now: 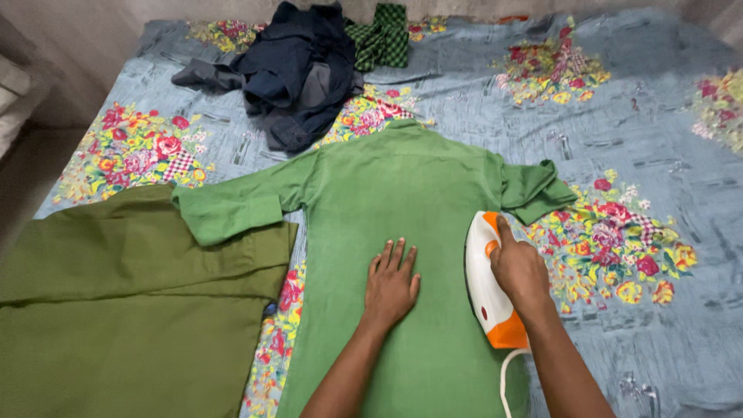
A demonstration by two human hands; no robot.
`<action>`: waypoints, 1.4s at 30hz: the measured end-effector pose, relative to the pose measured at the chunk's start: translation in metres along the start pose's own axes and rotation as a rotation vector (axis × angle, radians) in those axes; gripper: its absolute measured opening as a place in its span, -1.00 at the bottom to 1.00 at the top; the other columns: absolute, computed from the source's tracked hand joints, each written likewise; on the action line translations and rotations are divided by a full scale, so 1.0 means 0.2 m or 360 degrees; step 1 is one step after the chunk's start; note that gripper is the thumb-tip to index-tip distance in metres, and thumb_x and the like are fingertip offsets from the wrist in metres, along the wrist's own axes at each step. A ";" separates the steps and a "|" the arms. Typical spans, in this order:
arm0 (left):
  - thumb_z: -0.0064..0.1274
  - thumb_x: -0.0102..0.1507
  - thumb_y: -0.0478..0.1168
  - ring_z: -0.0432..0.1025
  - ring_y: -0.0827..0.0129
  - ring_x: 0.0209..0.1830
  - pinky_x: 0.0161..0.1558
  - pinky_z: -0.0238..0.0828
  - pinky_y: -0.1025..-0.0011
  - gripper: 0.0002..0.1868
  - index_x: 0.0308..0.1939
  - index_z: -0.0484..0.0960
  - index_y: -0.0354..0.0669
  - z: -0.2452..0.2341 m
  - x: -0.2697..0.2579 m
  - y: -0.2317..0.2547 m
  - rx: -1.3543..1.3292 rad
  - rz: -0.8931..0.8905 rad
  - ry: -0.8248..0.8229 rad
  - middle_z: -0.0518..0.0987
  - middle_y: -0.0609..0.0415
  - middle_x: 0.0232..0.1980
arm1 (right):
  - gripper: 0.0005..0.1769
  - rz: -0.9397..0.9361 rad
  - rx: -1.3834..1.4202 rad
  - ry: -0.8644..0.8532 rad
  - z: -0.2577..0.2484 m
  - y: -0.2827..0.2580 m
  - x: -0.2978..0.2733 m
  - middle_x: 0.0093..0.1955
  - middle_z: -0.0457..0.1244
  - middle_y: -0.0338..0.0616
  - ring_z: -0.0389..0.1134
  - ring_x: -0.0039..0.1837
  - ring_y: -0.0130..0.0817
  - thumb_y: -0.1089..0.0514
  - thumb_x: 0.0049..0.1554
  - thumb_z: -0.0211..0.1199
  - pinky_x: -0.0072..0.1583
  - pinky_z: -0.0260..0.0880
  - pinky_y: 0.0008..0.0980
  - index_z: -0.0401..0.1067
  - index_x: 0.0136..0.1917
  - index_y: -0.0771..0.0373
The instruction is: The person irons a green shirt laid flat on a bed, smoothing the fabric with an iron and adjusting the collar and sleeves. The person then folds the shirt neatly on the bed.
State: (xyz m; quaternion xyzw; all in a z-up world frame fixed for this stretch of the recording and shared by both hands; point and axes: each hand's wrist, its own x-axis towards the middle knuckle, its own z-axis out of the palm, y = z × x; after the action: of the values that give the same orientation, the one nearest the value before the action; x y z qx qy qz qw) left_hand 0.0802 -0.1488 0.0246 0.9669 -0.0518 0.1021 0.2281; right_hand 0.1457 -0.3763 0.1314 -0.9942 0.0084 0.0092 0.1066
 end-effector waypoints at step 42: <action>-0.04 0.22 -0.08 -0.02 0.08 0.62 0.48 -0.10 -0.06 -0.30 0.48 0.32 -0.01 0.19 0.70 -0.15 0.0168 -0.0101 0.0095 0.14 -0.06 0.61 | -0.31 -0.0222 -0.0125 0.0087 0.18 -0.20 0.87 -0.01 0.33 0.36 0.43 0.03 0.30 0.16 0.28 -0.10 0.06 0.44 0.16 0.03 0.66 -0.10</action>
State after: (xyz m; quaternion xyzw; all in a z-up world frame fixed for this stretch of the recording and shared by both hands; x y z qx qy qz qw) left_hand 0.2272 -0.1459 0.0097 0.9752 -0.0089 0.1263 0.1814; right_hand 0.3189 -0.3315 0.1017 -0.9957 -0.0583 -0.0252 0.0678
